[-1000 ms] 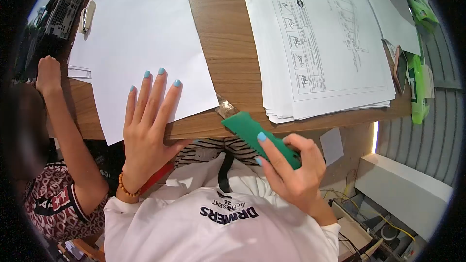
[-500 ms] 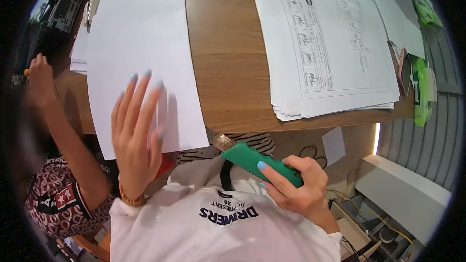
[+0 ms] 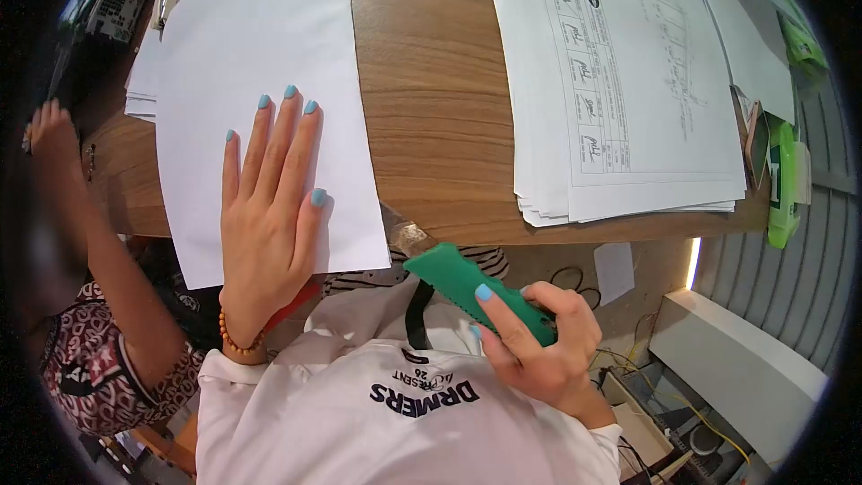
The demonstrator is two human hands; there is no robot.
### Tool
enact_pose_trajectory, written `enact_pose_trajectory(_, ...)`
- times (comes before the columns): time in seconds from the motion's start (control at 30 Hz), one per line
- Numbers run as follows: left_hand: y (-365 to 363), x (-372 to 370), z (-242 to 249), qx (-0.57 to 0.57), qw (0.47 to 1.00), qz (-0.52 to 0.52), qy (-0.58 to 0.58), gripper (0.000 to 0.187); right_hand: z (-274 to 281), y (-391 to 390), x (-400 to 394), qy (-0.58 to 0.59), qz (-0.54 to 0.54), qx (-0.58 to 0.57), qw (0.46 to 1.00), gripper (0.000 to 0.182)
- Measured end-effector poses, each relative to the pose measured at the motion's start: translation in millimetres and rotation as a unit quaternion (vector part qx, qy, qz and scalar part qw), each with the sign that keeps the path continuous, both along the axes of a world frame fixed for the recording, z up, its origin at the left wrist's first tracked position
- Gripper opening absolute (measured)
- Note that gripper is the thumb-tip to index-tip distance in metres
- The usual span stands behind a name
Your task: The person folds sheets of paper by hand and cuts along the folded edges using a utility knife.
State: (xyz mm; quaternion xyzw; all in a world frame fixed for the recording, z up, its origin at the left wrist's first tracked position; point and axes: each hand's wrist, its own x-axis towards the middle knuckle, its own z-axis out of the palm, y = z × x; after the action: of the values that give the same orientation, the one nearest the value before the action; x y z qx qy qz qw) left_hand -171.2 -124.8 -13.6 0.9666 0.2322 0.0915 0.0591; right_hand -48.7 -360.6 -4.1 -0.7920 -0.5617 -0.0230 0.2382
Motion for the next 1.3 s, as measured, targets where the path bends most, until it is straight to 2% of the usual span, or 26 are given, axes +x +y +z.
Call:
enact_pose_trajectory(0.63, -2, 2, 4, -0.024, 1.000, 0.000, -0.001, 0.057, 2, 53, 23, -0.035, -0.013, 0.050, 0.998, 0.047)
enact_pose_trajectory(1.3, 0, 4, 10, -0.073, 0.997, 0.010, -0.001, 0.055, 12, 142, 62, -0.023, -0.078, 0.034, 0.996, 0.041)
